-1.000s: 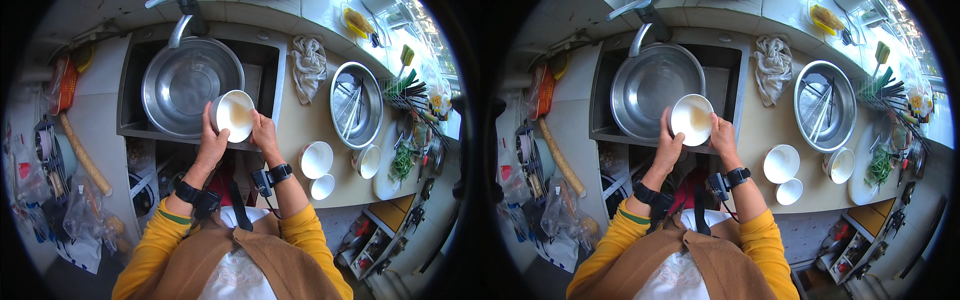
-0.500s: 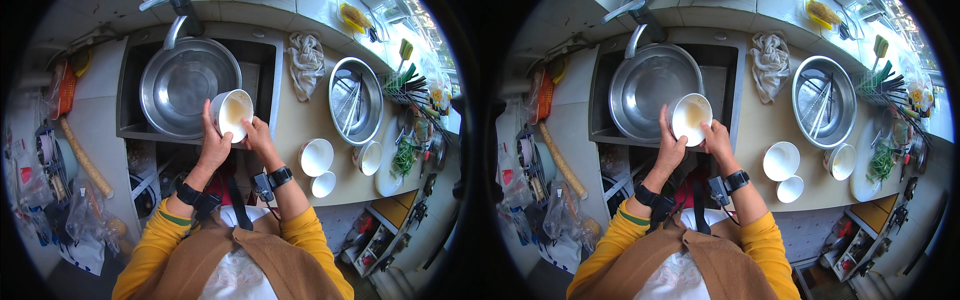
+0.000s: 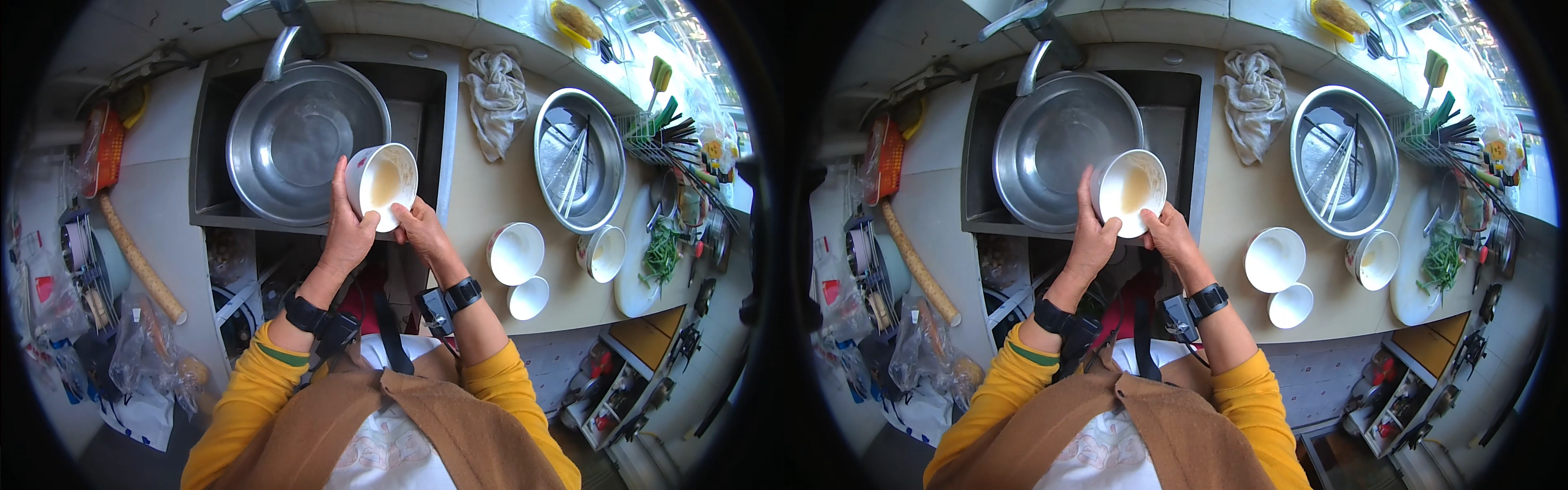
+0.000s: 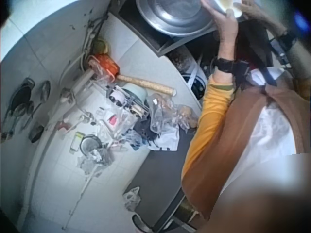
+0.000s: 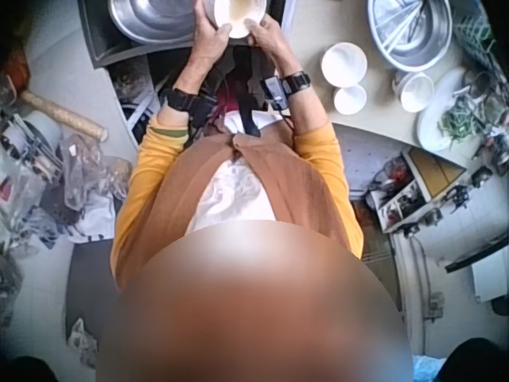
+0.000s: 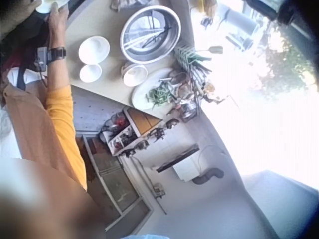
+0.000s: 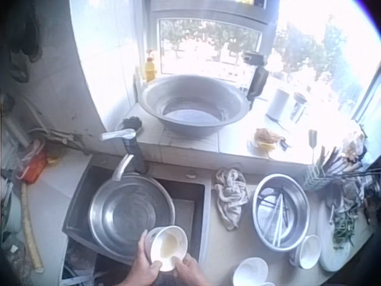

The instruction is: The person trims green vegetables on a cutting board, places them in a plastic bag, and stores the bag in the refrigerator. Then the person washes several bowls and chopsticks in the sink using a sponge and running water.

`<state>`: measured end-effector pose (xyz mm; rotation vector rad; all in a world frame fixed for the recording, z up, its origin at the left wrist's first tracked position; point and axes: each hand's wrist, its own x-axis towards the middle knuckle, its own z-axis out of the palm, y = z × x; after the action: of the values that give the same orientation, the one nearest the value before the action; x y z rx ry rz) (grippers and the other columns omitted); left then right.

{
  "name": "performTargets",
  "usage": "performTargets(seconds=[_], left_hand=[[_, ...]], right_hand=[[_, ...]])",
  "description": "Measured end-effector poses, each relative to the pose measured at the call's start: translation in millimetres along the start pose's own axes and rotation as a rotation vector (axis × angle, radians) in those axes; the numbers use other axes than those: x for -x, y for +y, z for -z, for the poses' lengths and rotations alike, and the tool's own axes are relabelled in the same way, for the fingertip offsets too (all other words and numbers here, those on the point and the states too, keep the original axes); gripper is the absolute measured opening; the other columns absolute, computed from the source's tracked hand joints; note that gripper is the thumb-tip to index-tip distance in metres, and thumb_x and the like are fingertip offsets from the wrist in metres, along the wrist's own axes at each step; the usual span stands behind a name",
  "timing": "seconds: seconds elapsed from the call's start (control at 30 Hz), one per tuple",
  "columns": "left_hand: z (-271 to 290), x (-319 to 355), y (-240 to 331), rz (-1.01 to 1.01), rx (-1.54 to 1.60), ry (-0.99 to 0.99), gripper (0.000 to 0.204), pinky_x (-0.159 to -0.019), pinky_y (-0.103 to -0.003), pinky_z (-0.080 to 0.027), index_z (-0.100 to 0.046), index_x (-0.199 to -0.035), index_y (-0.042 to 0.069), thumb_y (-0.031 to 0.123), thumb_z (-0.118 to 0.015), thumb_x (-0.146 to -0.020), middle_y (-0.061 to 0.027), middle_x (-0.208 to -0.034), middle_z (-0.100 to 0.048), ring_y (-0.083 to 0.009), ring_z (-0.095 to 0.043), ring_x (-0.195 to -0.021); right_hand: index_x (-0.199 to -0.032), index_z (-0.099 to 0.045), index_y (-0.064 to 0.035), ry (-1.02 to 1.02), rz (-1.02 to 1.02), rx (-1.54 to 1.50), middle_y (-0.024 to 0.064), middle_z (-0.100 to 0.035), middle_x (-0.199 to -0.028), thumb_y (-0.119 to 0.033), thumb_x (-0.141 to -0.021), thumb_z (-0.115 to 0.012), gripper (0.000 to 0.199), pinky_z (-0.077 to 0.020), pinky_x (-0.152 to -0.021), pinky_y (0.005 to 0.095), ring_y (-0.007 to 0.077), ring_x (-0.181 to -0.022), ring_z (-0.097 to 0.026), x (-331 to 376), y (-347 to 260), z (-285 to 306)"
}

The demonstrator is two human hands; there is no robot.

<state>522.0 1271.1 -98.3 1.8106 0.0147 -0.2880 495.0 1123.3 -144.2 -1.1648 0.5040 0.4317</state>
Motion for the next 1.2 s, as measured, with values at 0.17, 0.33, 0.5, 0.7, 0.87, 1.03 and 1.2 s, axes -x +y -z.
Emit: performTargets(seconds=[0.17, 0.33, 0.5, 0.7, 0.87, 1.03, 1.2], left_hand=[[-1.2, 1.9, -5.8, 0.098, 0.048, -0.023, 0.085, -0.116, -0.044, -0.024, -0.008, -0.152, 0.004, -0.003, -0.049, -0.078, -0.0267, -0.148, -0.026, -0.0382, -0.028, -0.140], [5.0, 4.0, -3.2, 0.121, 0.013, -0.103, 0.083, -0.116, -0.043, -0.025, -0.008, -0.152, 0.005, -0.002, -0.047, -0.079, -0.0266, -0.149, -0.025, -0.0391, -0.029, -0.139], [5.6, 1.2, -2.4, 0.140, -0.023, -0.080, 0.083, -0.116, -0.043, -0.025, -0.009, -0.152, 0.007, 0.001, -0.047, -0.080, -0.0275, -0.150, -0.024, -0.0410, -0.030, -0.139], [3.7, -0.1, -4.4, 0.168, -0.057, -0.142, 0.083, -0.115, -0.043, -0.026, -0.009, -0.153, 0.008, 0.003, -0.049, -0.080, -0.0281, -0.149, -0.027, -0.0415, -0.029, -0.139], [4.8, -4.5, 1.4, 0.185, 0.014, -0.111, 0.083, -0.113, -0.037, -0.028, -0.013, -0.153, 0.006, -0.004, -0.046, -0.077, -0.0218, -0.148, -0.032, -0.0324, -0.034, -0.137], [-8.6, 5.7, 3.3, 0.014, -0.024, -0.017, 0.087, -0.115, -0.046, -0.025, -0.012, -0.152, 0.007, -0.001, -0.053, -0.076, -0.0253, -0.149, -0.026, -0.0410, -0.028, -0.139], [-12.1, 7.5, -5.0, 0.114, 0.007, -0.037, 0.087, -0.116, -0.047, -0.023, -0.007, -0.152, 0.008, -0.002, -0.050, -0.077, -0.0265, -0.148, -0.023, -0.0408, -0.026, -0.140]], right_hand=[[-0.085, -0.067, 0.0024, 0.095, -0.054, 0.420, 0.0044, -0.060, -0.057, -0.037, -0.098, -0.056, 0.043, -0.0387, -0.040, 0.0244, 0.0089, -0.042, -0.052, -18.5, -7.2, 16.9], [-0.079, -0.070, 0.0034, 0.223, 0.220, 0.799, 0.0093, -0.063, -0.059, -0.041, -0.097, -0.056, 0.051, -0.0470, -0.049, 0.0295, 0.0133, -0.052, -0.061, -36.2, -4.8, 25.1], [-0.104, -0.067, 0.0034, 0.190, 0.175, 0.428, 0.0086, -0.070, -0.083, -0.024, -0.097, -0.059, 0.030, -0.0524, -0.066, 0.0296, 0.0128, -0.073, -0.065, -20.4, 9.6, 12.6], [-0.115, -0.063, 0.0022, 0.172, 0.131, 0.616, 0.0070, -0.070, -0.095, -0.016, -0.094, -0.061, 0.028, -0.0534, -0.070, 0.0301, 0.0139, -0.079, -0.065, -23.7, 8.1, 24.0], [-0.115, -0.063, 0.0017, 0.174, 0.018, 0.717, 0.0089, -0.070, -0.096, -0.021, -0.093, -0.066, 0.032, -0.0536, -0.068, 0.0296, 0.0140, -0.081, -0.066, -31.8, 1.8, 29.3], [-0.115, -0.062, -0.0011, 0.158, -0.021, 0.020, 0.0080, -0.069, -0.096, -0.025, -0.090, -0.070, 0.036, -0.0542, -0.066, 0.0287, 0.0145, -0.084, -0.066, -5.6, 5.0, 4.1], [-0.098, -0.068, 0.0044, 0.182, -0.195, 0.239, 0.0086, -0.069, -0.077, -0.026, -0.085, -0.072, 0.033, -0.0529, -0.055, 0.0308, 0.0169, -0.067, -0.067, -13.4, -8.0, 9.3]])
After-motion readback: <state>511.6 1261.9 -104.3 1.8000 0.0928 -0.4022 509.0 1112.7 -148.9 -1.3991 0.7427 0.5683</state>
